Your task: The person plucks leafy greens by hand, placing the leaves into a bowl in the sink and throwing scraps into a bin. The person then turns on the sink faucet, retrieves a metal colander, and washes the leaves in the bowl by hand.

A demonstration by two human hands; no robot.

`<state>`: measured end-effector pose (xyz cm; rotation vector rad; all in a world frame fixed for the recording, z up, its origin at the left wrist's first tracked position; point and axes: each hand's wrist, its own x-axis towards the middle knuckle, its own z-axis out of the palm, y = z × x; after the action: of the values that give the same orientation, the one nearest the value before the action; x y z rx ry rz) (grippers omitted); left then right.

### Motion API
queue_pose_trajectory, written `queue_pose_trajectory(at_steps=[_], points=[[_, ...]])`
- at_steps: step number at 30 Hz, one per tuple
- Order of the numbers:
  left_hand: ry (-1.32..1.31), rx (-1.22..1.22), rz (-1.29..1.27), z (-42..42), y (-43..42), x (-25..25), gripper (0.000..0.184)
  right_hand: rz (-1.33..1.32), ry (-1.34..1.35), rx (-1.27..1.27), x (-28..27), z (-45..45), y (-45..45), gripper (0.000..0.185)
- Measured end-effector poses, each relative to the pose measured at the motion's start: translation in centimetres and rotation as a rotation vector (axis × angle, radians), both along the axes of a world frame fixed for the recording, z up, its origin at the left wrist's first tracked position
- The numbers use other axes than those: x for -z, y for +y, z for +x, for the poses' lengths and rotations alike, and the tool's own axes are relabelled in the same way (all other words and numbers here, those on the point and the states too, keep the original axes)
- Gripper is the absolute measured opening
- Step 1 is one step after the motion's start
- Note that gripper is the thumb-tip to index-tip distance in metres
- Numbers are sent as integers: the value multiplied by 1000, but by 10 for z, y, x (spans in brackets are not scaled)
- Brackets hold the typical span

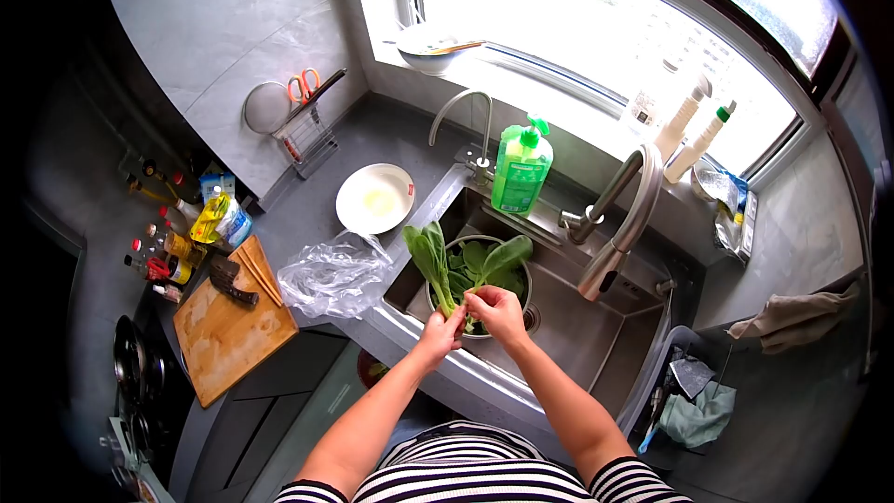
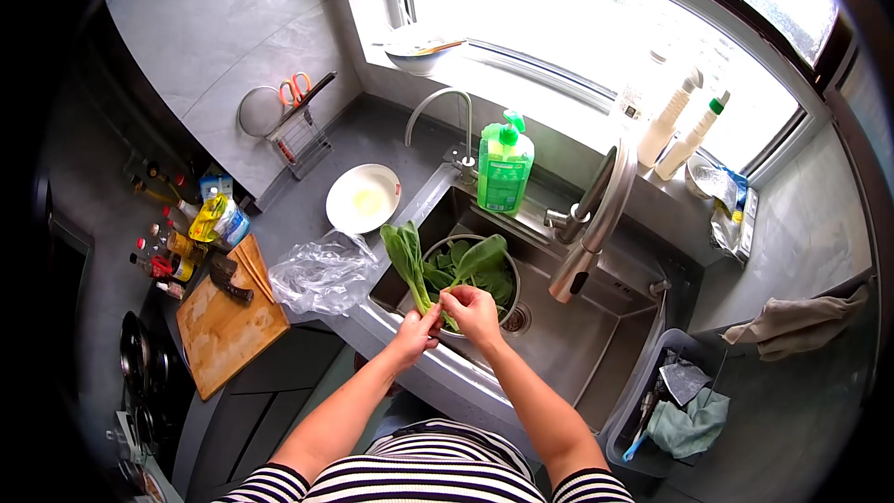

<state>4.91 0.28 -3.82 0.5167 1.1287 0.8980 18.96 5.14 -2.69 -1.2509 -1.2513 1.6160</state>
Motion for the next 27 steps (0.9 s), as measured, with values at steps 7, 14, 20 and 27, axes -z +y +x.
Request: queue_pose_trajectory(at_steps=[7, 14, 20, 27], points=[[-325, -28, 51, 1, 0, -10, 22, -336, 433, 150, 19, 3, 5, 19], [-343, 87, -29, -7, -5, -20, 19, -142, -411, -115, 19, 30, 28, 36], [-245, 208, -56, -8, -2, -11, 16, -77, 210, -285, -9, 8, 10, 21], [80, 44, 83, -1, -8, -18, 19, -31, 147, -116, -13, 5, 8, 12]])
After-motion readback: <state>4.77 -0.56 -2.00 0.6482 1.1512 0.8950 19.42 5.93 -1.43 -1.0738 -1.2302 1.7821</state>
